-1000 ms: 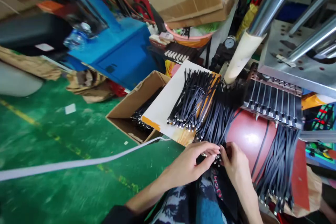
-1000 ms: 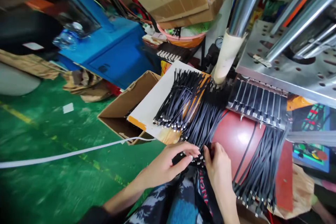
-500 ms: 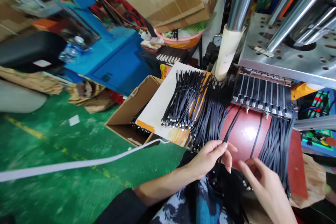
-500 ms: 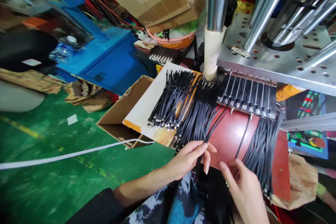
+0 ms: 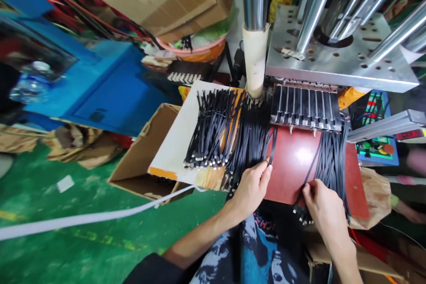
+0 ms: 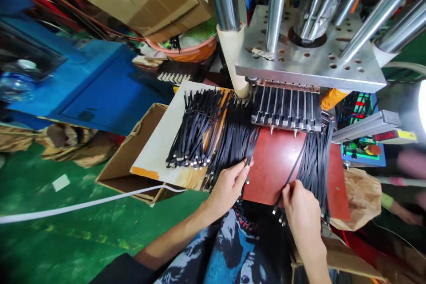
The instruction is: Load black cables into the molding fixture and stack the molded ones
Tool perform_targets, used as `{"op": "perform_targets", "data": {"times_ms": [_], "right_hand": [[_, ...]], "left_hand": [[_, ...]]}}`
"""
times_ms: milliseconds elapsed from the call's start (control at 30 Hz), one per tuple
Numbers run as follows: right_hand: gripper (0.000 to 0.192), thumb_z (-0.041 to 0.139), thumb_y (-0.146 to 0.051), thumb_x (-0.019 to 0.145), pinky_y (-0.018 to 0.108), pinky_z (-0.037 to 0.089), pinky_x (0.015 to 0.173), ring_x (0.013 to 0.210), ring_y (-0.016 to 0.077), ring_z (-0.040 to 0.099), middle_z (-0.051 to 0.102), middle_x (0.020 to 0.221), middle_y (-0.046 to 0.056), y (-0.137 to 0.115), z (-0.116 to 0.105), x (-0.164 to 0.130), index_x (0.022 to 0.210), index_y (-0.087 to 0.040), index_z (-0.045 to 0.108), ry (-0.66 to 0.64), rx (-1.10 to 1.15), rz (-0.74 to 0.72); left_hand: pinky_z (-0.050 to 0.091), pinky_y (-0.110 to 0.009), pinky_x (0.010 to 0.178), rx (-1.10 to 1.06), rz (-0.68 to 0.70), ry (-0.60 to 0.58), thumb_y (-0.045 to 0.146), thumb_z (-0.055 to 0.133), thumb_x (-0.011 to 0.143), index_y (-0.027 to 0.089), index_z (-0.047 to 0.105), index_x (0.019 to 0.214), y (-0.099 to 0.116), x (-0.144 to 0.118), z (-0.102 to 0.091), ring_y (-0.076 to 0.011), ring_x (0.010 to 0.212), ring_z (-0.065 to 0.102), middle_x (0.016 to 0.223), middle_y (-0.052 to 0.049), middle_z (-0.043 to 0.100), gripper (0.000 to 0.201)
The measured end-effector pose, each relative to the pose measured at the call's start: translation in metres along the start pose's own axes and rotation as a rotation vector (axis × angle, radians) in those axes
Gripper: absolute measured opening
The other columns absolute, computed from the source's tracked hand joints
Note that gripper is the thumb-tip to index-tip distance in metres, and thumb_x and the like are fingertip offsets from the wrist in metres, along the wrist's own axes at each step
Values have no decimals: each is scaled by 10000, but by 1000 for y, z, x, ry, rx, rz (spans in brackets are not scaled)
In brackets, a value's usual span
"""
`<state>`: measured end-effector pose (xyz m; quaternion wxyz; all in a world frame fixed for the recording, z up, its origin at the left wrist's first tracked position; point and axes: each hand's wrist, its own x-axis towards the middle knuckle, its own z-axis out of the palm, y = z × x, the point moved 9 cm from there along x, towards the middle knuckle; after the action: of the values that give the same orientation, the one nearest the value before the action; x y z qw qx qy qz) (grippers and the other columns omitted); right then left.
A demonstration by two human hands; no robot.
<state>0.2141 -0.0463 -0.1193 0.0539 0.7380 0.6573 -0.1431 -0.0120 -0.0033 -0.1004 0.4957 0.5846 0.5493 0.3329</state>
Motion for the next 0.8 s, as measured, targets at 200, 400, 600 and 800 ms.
{"op": "perform_targets", "data": {"times_ms": [200, 400, 600, 800], "right_hand": [[320, 446, -445, 1087, 322, 306, 550, 671, 293, 740, 740, 757, 117, -14, 4, -7, 938, -207, 600, -63, -47, 57], [227, 482, -326, 1037, 303, 328, 582, 650, 238, 692, 707, 724, 73, -12, 4, -10, 838, -237, 545, -17, 136, -6], [353, 451, -464, 1056, 269, 378, 571, 574, 151, 514, 555, 660, -22, -35, 2, -48, 786, -242, 491, -178, 797, -172], [377, 629, -533, 981, 246, 393, 562, 609, 133, 489, 569, 675, -23, -36, -1, -63, 842, -188, 694, -543, 1008, -221]], "left_hand": [[519, -375, 1178, -3, 17, 6, 397, 418, 1119, 145, 724, 1321, 18, -5, -8, -255, 1299, 712, 1334, -143, 766, 445], [618, -419, 1021, -238, -213, -429, 592, 479, 1080, 117, 776, 1137, -2, -27, 44, -287, 1105, 799, 1194, -179, 811, 563], [608, -439, 981, -690, -438, -439, 689, 743, 885, 90, 767, 1075, -22, -29, 89, -310, 1041, 799, 1115, -217, 813, 629], [528, -270, 725, -1019, -436, -450, 580, 708, 934, 110, 744, 969, 3, -32, 107, -130, 573, 630, 637, -31, 680, 473]]}}
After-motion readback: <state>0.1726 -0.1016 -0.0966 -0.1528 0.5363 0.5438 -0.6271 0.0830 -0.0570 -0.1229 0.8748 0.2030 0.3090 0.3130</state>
